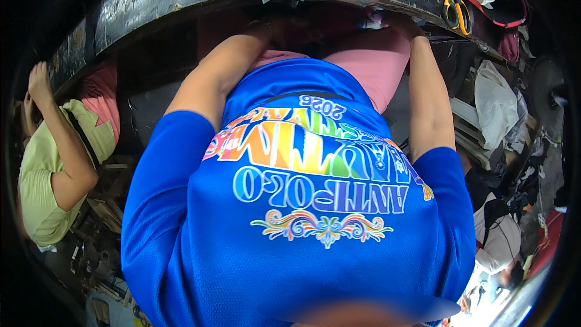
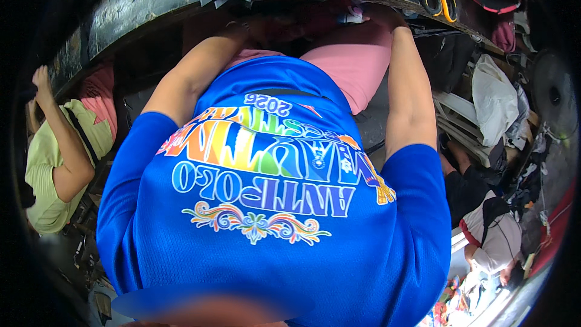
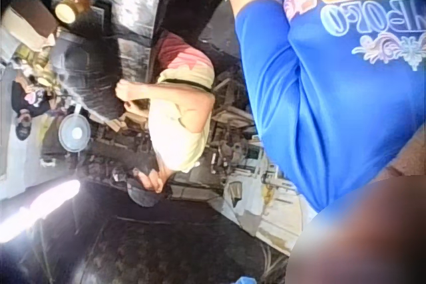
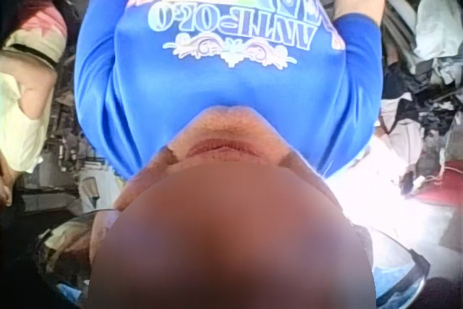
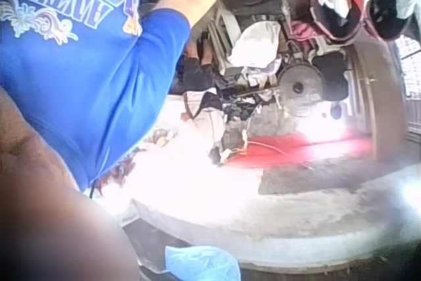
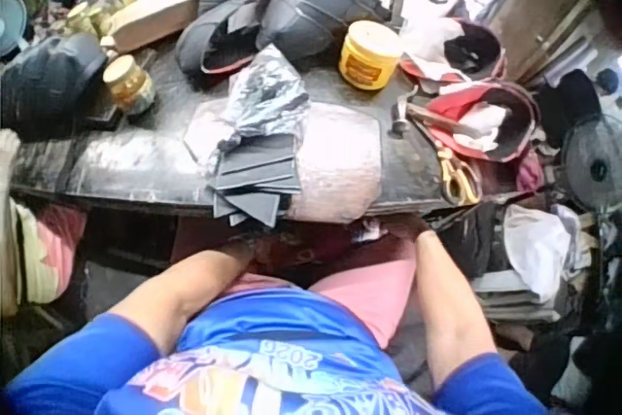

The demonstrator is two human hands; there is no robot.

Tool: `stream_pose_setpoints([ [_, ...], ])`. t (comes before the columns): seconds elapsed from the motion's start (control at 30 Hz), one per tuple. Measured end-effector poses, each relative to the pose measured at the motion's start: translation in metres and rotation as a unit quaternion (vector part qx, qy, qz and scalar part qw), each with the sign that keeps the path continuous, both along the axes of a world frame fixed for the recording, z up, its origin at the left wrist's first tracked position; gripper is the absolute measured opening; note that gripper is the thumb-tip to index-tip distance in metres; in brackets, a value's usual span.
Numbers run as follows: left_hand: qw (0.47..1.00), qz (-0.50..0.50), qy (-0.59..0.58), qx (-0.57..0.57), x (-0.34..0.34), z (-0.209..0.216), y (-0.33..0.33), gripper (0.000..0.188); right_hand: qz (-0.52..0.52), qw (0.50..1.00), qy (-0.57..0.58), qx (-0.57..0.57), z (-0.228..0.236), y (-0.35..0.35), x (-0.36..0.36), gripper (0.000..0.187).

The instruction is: The person gathers black cutout pieces from a cluttered table, places them into a clear plastic bag, and secures the bag with a twist tie. They then move the packaged bundle aside and continue handling additional pieces.

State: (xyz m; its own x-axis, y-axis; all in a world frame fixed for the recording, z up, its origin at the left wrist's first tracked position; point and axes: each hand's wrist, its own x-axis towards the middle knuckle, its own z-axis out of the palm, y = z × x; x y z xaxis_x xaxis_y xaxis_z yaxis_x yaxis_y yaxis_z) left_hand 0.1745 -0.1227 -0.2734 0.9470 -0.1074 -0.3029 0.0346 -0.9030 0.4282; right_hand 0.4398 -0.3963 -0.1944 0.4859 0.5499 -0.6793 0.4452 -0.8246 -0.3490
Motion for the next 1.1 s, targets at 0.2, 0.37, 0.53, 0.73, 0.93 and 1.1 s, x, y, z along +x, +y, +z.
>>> stream_pose_setpoints([
  [0.2, 0.992, -0.023, 0.12, 0.019, 0.016, 0.004, -0.001, 0.035, -0.063, 0.993, 0.038, 0.094, 0.002, -0.028, -0.002, 0.042],
  [0.37, 0.994, 0.026, 0.06, -0.082, 0.03, 0.017, -0.012, 0.033, 0.037, 0.978, -0.171, 0.117, -0.006, -0.028, -0.009, 0.082],
  [0.53, 0.918, 0.127, -0.103, -0.362, 0.039, 0.083, -0.063, 0.03, 0.181, 0.944, -0.269, -0.064, 0.03, 0.01, -0.082, 0.109],
  [0.73, 0.895, 0.107, -0.154, -0.406, 0.038, 0.124, -0.085, 0.042, -0.109, 0.966, -0.011, 0.234, 0.006, 0.034, -0.113, 0.04],
  [0.93, 0.967, 0.181, -0.084, -0.159, -0.012, 0.092, -0.04, 0.089, -0.436, 0.785, 0.259, 0.356, 0.021, -0.004, -0.084, 0.026],
  [1.1, 0.96, 0.114, -0.086, -0.241, 0.007, 0.033, -0.027, 0.066, -0.327, 0.57, 0.682, 0.32, 0.038, -0.002, -0.103, 0.031],
])
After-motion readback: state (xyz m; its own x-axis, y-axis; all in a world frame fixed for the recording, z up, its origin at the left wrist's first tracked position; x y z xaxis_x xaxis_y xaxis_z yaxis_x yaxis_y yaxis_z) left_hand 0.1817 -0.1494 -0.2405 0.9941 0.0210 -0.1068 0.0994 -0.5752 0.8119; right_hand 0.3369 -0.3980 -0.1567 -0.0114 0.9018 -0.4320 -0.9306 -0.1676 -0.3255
